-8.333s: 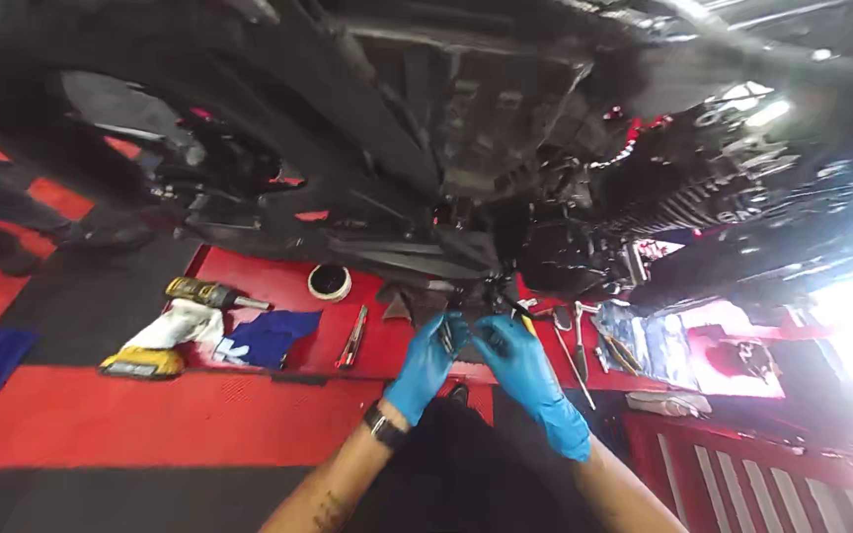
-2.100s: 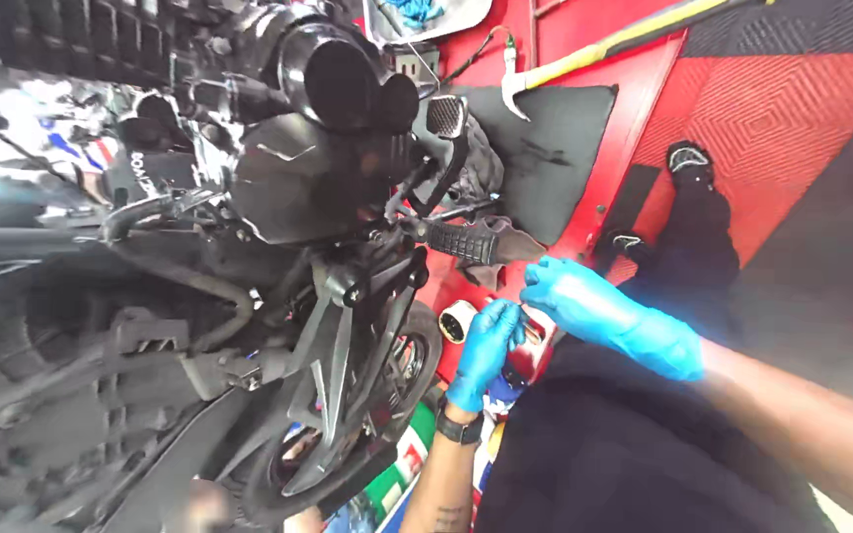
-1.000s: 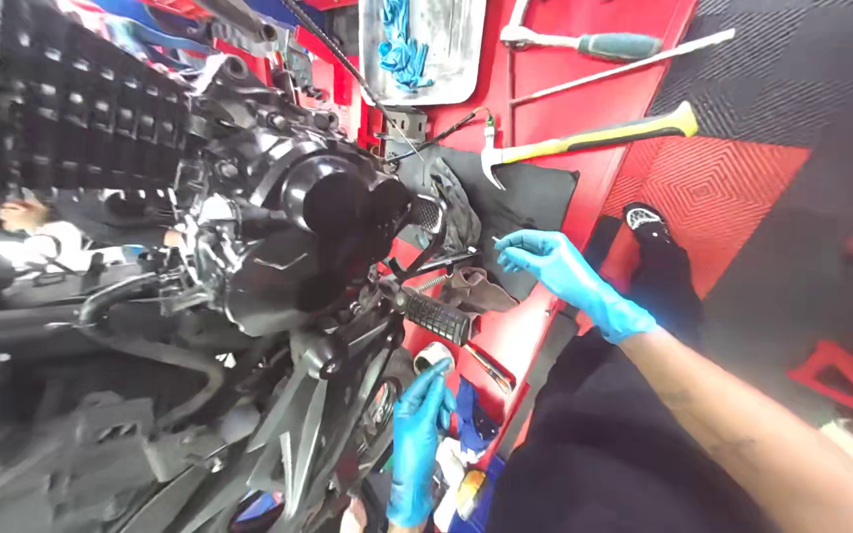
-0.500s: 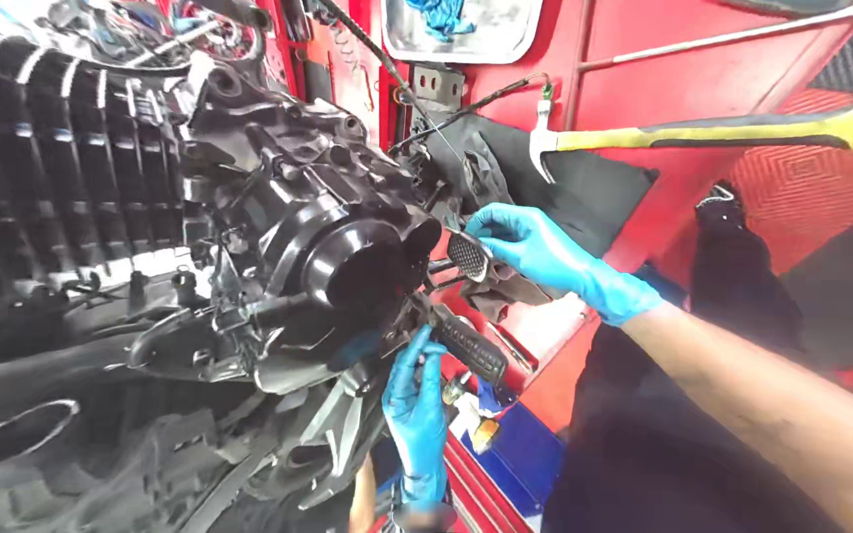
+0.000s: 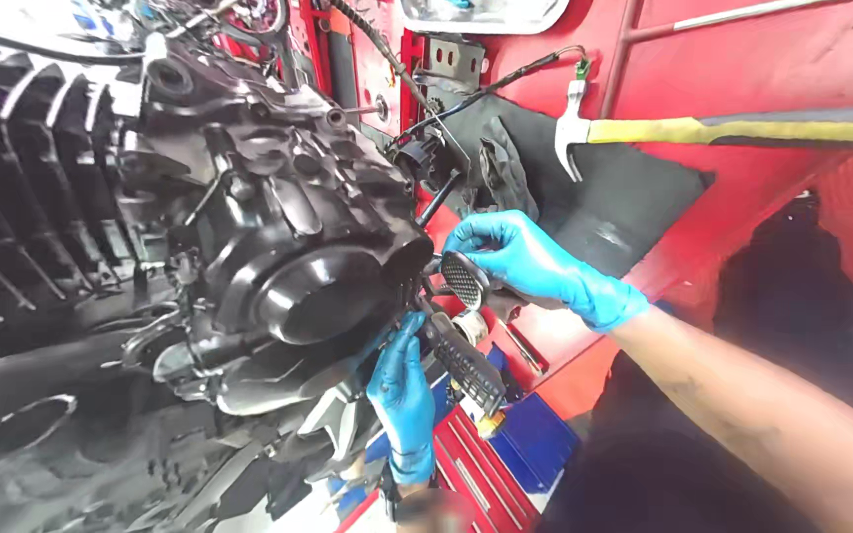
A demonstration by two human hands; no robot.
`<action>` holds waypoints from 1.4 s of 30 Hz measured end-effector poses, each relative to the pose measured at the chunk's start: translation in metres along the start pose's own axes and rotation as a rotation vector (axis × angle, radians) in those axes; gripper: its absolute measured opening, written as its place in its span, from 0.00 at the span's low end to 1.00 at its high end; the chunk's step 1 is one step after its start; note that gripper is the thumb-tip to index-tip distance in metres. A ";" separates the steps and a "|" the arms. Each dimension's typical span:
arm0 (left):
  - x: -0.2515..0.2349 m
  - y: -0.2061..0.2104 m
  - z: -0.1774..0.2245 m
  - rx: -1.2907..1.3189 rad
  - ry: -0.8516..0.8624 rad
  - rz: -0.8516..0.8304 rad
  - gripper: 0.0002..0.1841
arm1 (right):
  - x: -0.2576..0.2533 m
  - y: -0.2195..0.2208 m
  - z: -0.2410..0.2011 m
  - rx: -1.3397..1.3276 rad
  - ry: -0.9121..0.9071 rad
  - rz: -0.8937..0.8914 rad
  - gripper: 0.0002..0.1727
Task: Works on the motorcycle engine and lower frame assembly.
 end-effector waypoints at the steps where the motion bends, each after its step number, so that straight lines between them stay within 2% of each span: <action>1: 0.000 0.000 -0.001 -0.015 0.026 -0.001 0.14 | -0.001 0.000 0.005 -0.020 -0.022 -0.019 0.05; 6: 0.002 0.003 -0.015 -0.098 0.213 -0.023 0.15 | 0.001 0.003 0.038 -0.119 -0.170 -0.069 0.07; 10: 0.001 0.012 -0.018 -0.135 0.295 0.014 0.15 | -0.007 0.018 0.055 -0.239 -0.284 -0.107 0.05; 18: -0.002 0.016 -0.013 -0.138 0.177 0.054 0.14 | -0.022 0.028 0.053 -0.187 -0.277 -0.167 0.00; 24: -0.006 0.017 -0.007 -0.247 0.070 0.076 0.14 | -0.032 0.029 0.042 -0.074 -0.365 -0.209 0.06; 34: -0.004 0.021 -0.001 -0.345 0.051 0.116 0.14 | -0.040 0.038 0.045 -0.016 -0.274 -0.300 0.08; 38: -0.004 0.023 -0.003 -0.427 0.105 0.125 0.14 | -0.056 0.043 0.058 0.030 -0.357 -0.256 0.09; 42: -0.003 0.019 -0.010 -0.383 0.135 0.084 0.15 | -0.071 0.044 0.076 -0.029 -0.468 -0.274 0.10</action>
Point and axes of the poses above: each hand's wrist, its own x-axis away from the middle knuckle, its own y-axis out of the palm, z = x × y, the point moved 1 cm from there along -x, towards the middle knuckle, and after that the axes turned 13 degrees about z, right-handed, at the moved point
